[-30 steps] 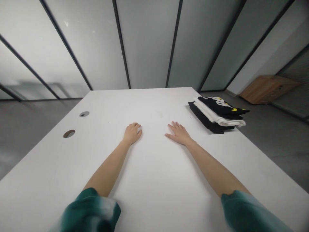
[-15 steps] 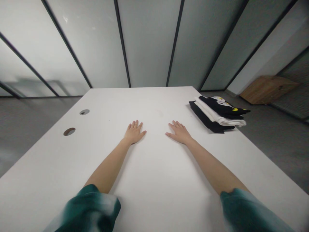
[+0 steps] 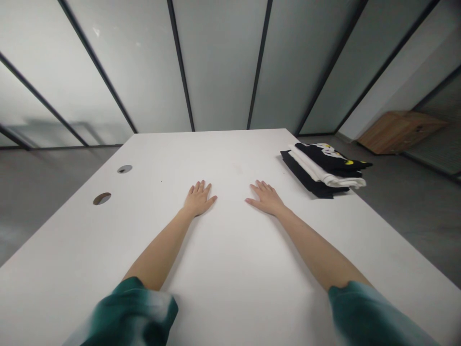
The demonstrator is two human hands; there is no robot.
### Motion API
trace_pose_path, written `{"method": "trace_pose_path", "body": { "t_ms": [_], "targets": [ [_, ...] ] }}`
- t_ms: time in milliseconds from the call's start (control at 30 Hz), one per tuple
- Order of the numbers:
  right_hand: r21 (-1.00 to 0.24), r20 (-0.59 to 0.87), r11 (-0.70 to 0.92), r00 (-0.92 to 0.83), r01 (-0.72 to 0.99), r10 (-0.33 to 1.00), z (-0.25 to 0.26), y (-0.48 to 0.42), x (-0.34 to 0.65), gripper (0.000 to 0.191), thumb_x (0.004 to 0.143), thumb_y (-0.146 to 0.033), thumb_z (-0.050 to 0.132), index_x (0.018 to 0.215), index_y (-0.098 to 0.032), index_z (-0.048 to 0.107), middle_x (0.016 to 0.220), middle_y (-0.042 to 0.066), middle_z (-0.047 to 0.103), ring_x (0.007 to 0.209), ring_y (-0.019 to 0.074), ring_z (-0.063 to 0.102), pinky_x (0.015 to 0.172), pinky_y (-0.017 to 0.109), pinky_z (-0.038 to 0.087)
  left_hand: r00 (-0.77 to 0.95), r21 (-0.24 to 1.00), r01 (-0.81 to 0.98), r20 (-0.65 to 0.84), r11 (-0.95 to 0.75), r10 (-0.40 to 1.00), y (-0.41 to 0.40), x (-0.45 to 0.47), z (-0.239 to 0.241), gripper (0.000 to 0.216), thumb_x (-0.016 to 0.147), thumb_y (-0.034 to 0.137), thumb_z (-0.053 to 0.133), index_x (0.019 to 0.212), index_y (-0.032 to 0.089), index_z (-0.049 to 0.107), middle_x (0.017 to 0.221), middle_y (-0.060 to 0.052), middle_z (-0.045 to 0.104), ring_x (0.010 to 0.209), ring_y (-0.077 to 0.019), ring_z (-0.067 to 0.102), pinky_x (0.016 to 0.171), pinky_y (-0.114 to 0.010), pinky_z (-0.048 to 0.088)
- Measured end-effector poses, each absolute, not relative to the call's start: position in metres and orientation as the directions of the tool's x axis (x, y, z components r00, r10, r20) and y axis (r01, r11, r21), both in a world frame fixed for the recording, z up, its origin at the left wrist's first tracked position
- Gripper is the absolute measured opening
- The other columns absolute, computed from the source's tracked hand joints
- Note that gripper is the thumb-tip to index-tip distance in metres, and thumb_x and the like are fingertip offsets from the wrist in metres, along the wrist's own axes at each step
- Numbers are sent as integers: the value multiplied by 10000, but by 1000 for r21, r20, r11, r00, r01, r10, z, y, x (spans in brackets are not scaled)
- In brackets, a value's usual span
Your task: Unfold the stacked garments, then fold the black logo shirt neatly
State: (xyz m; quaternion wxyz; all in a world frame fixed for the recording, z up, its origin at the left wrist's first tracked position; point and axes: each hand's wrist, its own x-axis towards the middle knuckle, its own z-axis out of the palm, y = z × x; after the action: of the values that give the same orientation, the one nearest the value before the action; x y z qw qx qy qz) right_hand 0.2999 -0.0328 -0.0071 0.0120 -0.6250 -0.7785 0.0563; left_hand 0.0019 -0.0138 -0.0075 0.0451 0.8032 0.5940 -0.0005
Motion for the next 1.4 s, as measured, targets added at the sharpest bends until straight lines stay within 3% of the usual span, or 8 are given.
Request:
{"method": "trace_pose_path", "body": {
  "t_ms": [433, 600, 800, 900, 1033, 1200, 1300, 1400],
  "targets": [
    [-181, 54, 229, -222, 957, 973, -15, -31, 303, 660, 914, -608, 460, 1422, -191, 521, 1570, 130, 378, 1456, 313, 320, 1173, 477, 266, 298, 71, 953, -27, -296, 954, -15, 1, -3, 703, 970, 586, 327, 1524, 154, 360, 1615, -155, 256, 1497, -316, 218, 1202, -476, 214],
    [-387, 344, 250, -113, 887, 932, -13, -24, 320, 379, 904, -368, 473, 1132, -166, 698, 1221, 144, 687, 1165, 282, 607, 1030, 434, 438, 304, 89, 948, 15, -304, 953, -14, -1, -3, 683, 963, 571, 373, 1496, 144, 409, 1598, -157, 304, 1481, -315, 267, 1195, -464, 238],
    [-399, 735, 109, 246, 911, 632, 40, -11, 390, 297, 787, -217, 475, 964, -152, 705, 1022, 156, 704, 1020, 318, 607, 965, 494, 426, 303, 125, 944, 36, -305, 952, -14, -2, -4, 676, 952, 571, 403, 1480, 149, 439, 1590, -160, 322, 1471, -327, 291, 1183, -477, 256],
    [-362, 734, -104, 352, 926, 580, 59, -10, 431, 352, 753, -187, 512, 1040, -114, 703, 1101, 194, 680, 1133, 371, 547, 990, 542, 379, 301, 137, 943, 39, -304, 953, -13, -3, -5, 677, 950, 564, 410, 1479, 143, 440, 1588, -168, 323, 1471, -332, 287, 1182, -486, 252],
    [-273, 546, -303, 406, 913, 733, 67, -16, 468, 458, 799, -222, 557, 1223, -84, 662, 1291, 234, 608, 1242, 409, 486, 1001, 550, 364, 305, 153, 939, 52, -309, 951, -13, -3, -7, 674, 946, 554, 424, 1473, 135, 448, 1581, -181, 332, 1469, -340, 289, 1178, -498, 252],
    [-294, 332, -464, 545, 836, 770, 80, -10, 475, 424, 917, -242, 447, 1240, -68, 661, 1143, 263, 676, 1118, 366, 614, 937, 492, 427, 307, 173, 934, 57, -312, 950, -13, -3, -7, 676, 938, 551, 438, 1467, 131, 453, 1576, -188, 337, 1466, -347, 292, 1176, -512, 251],
    [-399, 458, -323, 492, 858, 741, 84, -3, 448, 414, 905, -230, 442, 1216, -83, 672, 1126, 231, 700, 1109, 350, 631, 952, 480, 449, 307, 185, 932, 62, -313, 950, -12, -3, -8, 678, 934, 554, 441, 1461, 129, 458, 1574, -192, 340, 1465, -351, 293, 1175, -520, 248],
    [-472, 508, 12, 261, 882, 821, 74, -8, 396, 388, 870, -225, 472, 1164, -128, 707, 1172, 173, 706, 1135, 312, 632, 1003, 456, 452, 311, 211, 923, 87, -323, 946, -10, -3, -12, 662, 924, 561, 454, 1435, 142, 483, 1561, -194, 365, 1457, -356, 310, 1168, -532, 256]
  ]
}}
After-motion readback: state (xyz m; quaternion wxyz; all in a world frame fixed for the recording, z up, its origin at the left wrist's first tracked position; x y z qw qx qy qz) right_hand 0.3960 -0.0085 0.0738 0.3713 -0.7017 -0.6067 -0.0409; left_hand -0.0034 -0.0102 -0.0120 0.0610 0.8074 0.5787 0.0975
